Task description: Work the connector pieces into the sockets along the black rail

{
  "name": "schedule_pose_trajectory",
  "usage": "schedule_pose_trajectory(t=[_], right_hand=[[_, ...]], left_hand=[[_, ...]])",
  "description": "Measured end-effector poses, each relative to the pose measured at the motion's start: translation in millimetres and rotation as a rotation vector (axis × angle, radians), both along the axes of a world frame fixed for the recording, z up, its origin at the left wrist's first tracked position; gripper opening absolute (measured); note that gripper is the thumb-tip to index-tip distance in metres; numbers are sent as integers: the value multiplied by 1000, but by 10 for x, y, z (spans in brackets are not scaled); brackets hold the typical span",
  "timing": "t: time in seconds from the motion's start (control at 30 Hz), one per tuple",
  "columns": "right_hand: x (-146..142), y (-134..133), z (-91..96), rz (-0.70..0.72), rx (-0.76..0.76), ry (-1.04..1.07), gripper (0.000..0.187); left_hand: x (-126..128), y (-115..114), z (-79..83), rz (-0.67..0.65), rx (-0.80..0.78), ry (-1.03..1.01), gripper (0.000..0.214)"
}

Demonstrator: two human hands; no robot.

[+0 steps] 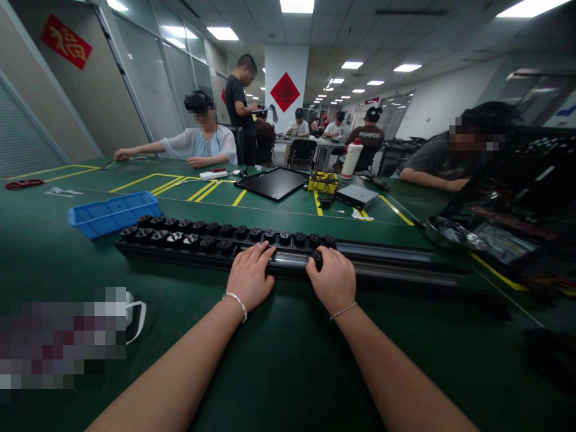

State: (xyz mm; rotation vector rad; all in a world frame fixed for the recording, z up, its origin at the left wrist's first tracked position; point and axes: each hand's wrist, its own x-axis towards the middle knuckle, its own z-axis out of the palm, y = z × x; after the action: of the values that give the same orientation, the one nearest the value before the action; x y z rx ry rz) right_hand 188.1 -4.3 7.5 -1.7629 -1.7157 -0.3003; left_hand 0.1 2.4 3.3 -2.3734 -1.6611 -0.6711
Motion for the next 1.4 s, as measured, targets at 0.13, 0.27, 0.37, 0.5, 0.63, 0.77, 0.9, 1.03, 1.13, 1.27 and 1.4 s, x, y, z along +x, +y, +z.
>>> schedule_pose_trajectory(t=[0.13, 0.27, 0.37, 0.5, 0.63, 0.77, 0.9, 1.03, 1.13, 1.27, 1.4], right_hand=[[5, -3, 4, 3, -2, 0, 29], [2, -10, 23, -1, -24, -6, 26], [3, -9, 32, -5, -19, -6, 26], [4, -1, 23, -13, -18, -8, 25], [9, 8, 2, -11, -1, -12, 26], [30, 7, -6, -15, 23, -4, 26], [50, -2, 3, -33, 22, -5, 26], [71, -3, 4, -34, 19, -14, 27], [83, 0, -1, -36, 12, -10, 28], [82, -3, -2, -34, 20, -10, 28], [75, -11, 7, -40, 7, -13, 29]], left_hand=[[-1, 4, -5, -1, 2, 0, 58], [-3, 6, -11, 0, 6, 4, 58], [-7, 9, -17, 1, 7, 2, 58], [-13, 15, -33, -3, 14, -1, 59], [-15, 15, -41, -7, 26, -5, 58], [-7, 11, -31, -7, 22, -13, 57], [-5, 12, -30, -2, 30, -13, 57], [-4, 7, -26, 6, 25, -9, 56], [-1, 0, -16, 4, 22, -6, 56], [7, -2, -5, 8, 6, -5, 56], [14, -2, 1, 15, 2, 4, 56]])
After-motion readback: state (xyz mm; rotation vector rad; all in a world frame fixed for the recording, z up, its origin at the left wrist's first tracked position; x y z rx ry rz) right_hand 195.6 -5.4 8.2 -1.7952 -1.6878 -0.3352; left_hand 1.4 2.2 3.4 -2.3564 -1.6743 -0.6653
